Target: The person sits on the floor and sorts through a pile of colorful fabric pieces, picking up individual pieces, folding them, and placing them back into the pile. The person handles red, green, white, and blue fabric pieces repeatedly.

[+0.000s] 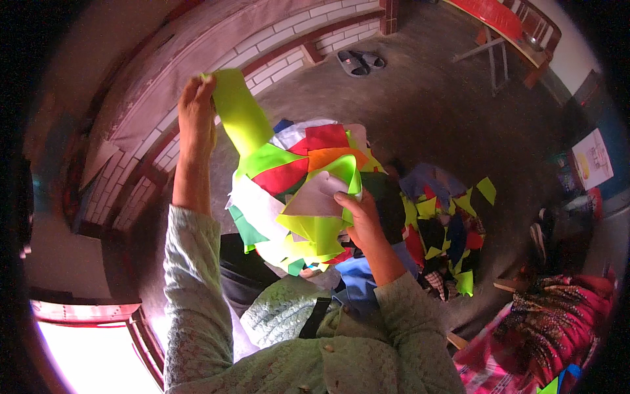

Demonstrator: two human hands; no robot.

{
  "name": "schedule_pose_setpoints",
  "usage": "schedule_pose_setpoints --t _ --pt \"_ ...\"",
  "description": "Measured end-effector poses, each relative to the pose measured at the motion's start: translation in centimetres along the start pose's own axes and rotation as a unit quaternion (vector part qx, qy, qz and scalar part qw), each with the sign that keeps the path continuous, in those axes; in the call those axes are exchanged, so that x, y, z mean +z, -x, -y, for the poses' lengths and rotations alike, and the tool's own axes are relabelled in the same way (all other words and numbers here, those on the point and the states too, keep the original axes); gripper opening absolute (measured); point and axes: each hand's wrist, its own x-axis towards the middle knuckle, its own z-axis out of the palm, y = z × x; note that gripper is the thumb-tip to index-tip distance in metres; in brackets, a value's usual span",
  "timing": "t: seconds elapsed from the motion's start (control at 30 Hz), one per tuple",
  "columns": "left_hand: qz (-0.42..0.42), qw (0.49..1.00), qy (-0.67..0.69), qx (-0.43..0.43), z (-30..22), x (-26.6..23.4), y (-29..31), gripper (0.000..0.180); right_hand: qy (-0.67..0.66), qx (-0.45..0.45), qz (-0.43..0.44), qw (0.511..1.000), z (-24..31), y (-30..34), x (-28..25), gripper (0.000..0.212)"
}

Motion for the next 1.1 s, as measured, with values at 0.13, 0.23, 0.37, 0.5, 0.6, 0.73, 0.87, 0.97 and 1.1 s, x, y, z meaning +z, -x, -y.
schedule_pose_setpoints --t 0.13,0.23,0.37,0.5,0.6,0.73,0.87,0.97,1.1 --pt "0.057 0.991 -0.051 0.110 -0.8 0.6 -3.4 0.014 0.004 -0.008 -0.004 1.000 -0.2 -0.1 -0.3 0.038" --pt "0.148 0.932 -0.224 0.242 0.8 0.9 -2.9 0.014 0.015 -0.015 -0.018 1.000 -0.4 -0.1 -0.1 0.039" --pt "0.321 0.834 -0.382 0.235 6.2 1.7 4.1 0.020 0.031 0.004 -0.023 0.999 -0.3 -0.1 -0.2 0.041" --pt "0.330 0.856 -0.355 0.178 10.4 0.6 9.7 0.019 0.028 -0.001 -0.021 0.999 -0.5 -0.2 -0.1 0.037" --pt "0.328 0.856 -0.354 0.184 10.2 0.0 9.9 0.015 0.048 -0.003 -0.030 0.998 -0.6 -0.2 -0.2 0.038" --pt "0.340 0.852 -0.353 0.185 9.0 0.4 10.4 0.018 0.061 -0.013 -0.029 0.998 -0.4 0.1 0.2 0.039" --pt "0.325 0.864 -0.341 0.177 9.2 0.3 11.3 0.020 0.057 0.005 -0.034 0.998 -0.4 0.4 0.1 0.040" --pt "0.321 0.866 -0.336 0.183 10.0 0.5 11.4 0.021 0.071 0.028 -0.061 0.995 -0.2 0.4 0.0 0.041" --pt "0.320 0.869 -0.334 0.176 10.5 0.1 11.7 0.022 0.091 0.033 -0.061 0.993 -0.8 0.3 -0.9 0.043"
